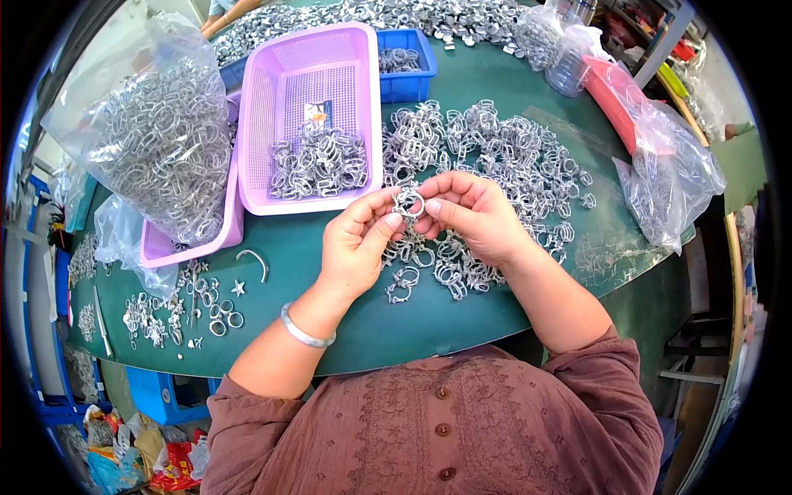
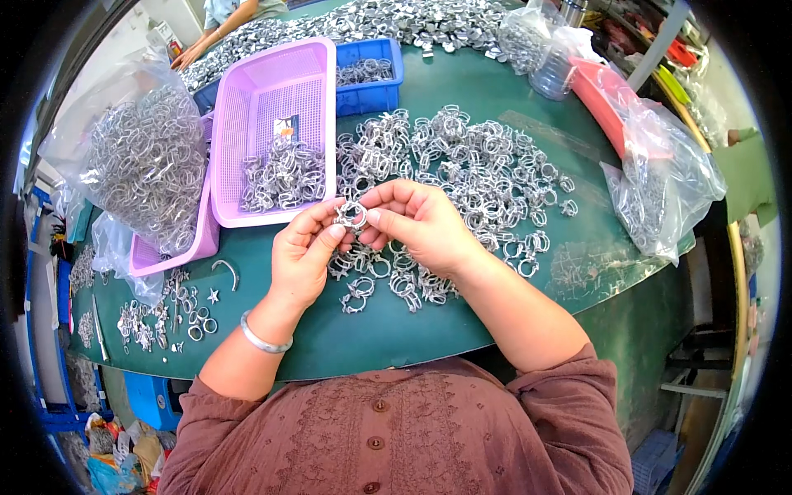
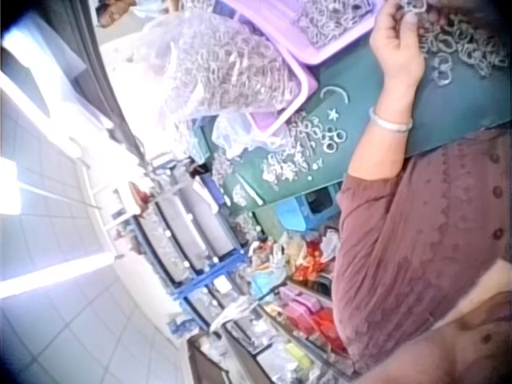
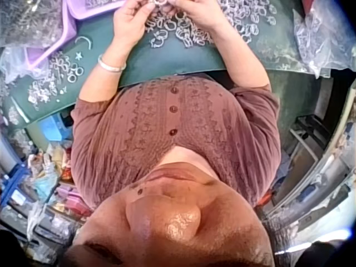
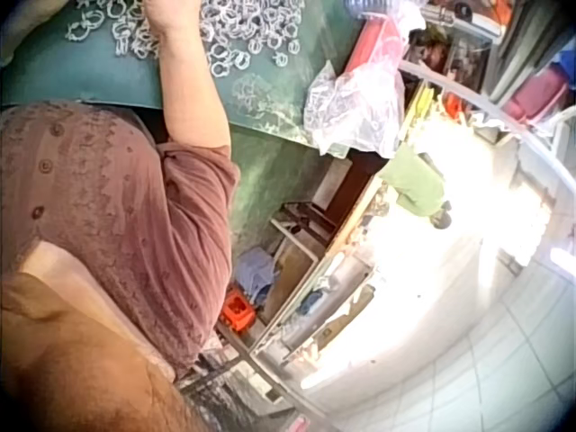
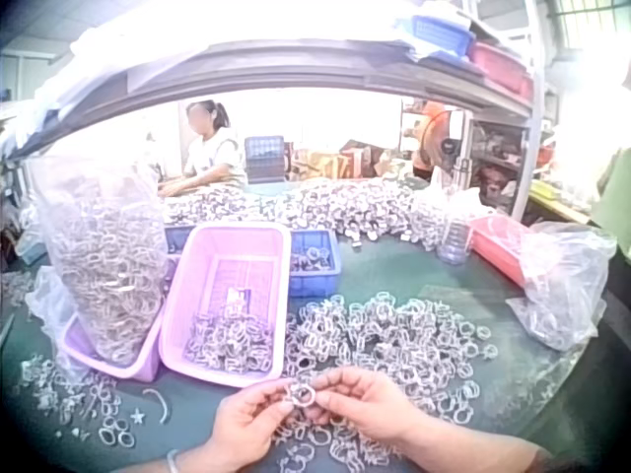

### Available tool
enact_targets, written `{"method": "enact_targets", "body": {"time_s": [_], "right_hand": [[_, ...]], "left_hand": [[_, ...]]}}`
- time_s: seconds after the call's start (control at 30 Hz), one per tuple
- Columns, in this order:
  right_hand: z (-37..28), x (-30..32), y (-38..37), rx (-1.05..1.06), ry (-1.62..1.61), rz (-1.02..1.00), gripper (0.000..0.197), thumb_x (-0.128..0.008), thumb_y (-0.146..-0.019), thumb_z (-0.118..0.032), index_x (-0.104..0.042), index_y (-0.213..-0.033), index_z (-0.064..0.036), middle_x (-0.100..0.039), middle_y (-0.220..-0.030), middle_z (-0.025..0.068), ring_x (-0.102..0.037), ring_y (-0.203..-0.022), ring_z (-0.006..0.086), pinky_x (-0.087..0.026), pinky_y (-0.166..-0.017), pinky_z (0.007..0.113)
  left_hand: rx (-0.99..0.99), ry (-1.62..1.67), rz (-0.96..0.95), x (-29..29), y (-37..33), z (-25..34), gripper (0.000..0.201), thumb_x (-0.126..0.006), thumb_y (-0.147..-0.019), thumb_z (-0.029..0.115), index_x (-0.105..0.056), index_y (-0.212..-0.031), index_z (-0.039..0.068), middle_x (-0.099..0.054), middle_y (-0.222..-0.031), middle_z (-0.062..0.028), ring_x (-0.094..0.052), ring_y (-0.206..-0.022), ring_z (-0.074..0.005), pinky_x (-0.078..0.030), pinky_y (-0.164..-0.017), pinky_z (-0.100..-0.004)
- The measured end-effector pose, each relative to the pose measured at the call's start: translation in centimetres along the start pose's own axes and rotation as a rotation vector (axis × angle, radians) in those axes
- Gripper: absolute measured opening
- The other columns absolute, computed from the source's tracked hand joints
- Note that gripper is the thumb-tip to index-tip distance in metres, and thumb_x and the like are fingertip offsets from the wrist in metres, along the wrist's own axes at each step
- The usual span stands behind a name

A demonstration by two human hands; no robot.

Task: The person connects metal ring components together by hand and places the assembled pieces into a basket.

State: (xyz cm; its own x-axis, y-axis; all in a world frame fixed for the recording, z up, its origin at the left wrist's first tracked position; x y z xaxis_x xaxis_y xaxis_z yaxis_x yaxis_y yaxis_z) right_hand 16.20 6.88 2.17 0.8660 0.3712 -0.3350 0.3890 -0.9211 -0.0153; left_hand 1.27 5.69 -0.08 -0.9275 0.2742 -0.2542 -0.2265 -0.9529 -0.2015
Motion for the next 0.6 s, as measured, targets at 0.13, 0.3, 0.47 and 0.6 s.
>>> {"method": "enact_targets", "body": {"time_s": [0.13,0.3,0.47,0.6], "right_hand": [[-0.16,0.00,0.02,-0.020,0.022,0.015,0.019,-0.054,-0.084,-0.003,-0.053,-0.101,0.0052,-0.062,-0.083,0.0101,-0.061,-0.070,0.0145,-0.050,-0.063,0.025],[-0.14,0.06,0.01,-0.036,0.026,0.019,0.020,-0.053,-0.084,-0.004,-0.053,-0.102,0.0062,-0.062,-0.083,0.0105,-0.061,-0.070,0.0148,-0.050,-0.063,0.026],[-0.01,0.24,0.04,-0.052,0.020,-0.013,0.021,-0.053,-0.085,-0.004,-0.052,-0.104,0.0049,-0.061,-0.091,0.0128,-0.062,-0.075,0.0183,-0.051,-0.066,0.029],[0.05,0.35,0.00,-0.055,0.009,-0.007,0.022,-0.053,-0.084,-0.004,-0.052,-0.104,0.0049,-0.061,-0.091,0.0129,-0.062,-0.075,0.0183,-0.051,-0.067,0.029]], "left_hand": [[0.003,0.007,0.014,-0.20,0.02,0.10,0.030,-0.049,-0.087,0.000,-0.049,-0.117,-0.001,-0.059,-0.095,-0.0057,-0.055,-0.077,-0.0080,-0.047,-0.069,-0.0207],[0.007,0.029,0.026,-0.19,-0.01,0.04,0.031,-0.049,-0.087,0.000,-0.049,-0.118,-0.001,-0.059,-0.093,-0.0050,-0.055,-0.075,-0.0078,-0.047,-0.068,-0.0201],[-0.007,0.002,-0.003,-0.06,0.07,-0.03,0.030,-0.046,-0.088,0.000,-0.048,-0.118,-0.002,-0.058,-0.099,-0.0070,-0.055,-0.080,-0.0086,-0.048,-0.072,-0.0216],[-0.010,0.005,-0.003,-0.11,0.03,-0.04,0.030,-0.045,-0.089,-0.001,-0.048,-0.118,-0.002,-0.058,-0.099,-0.0069,-0.055,-0.080,-0.0086,-0.047,-0.073,-0.0217]]}}
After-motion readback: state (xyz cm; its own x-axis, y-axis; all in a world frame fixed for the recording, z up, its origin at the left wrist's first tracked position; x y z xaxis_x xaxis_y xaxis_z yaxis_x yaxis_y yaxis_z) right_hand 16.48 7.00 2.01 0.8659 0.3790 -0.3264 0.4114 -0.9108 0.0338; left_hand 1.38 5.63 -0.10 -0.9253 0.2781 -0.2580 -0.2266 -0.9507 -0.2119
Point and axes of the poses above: each hand's wrist, its own y-axis away from the middle knuckle, its own x-axis out of the back of the hand, z = x × y, the point moved 5 cm from there along -y, towards the middle knuckle
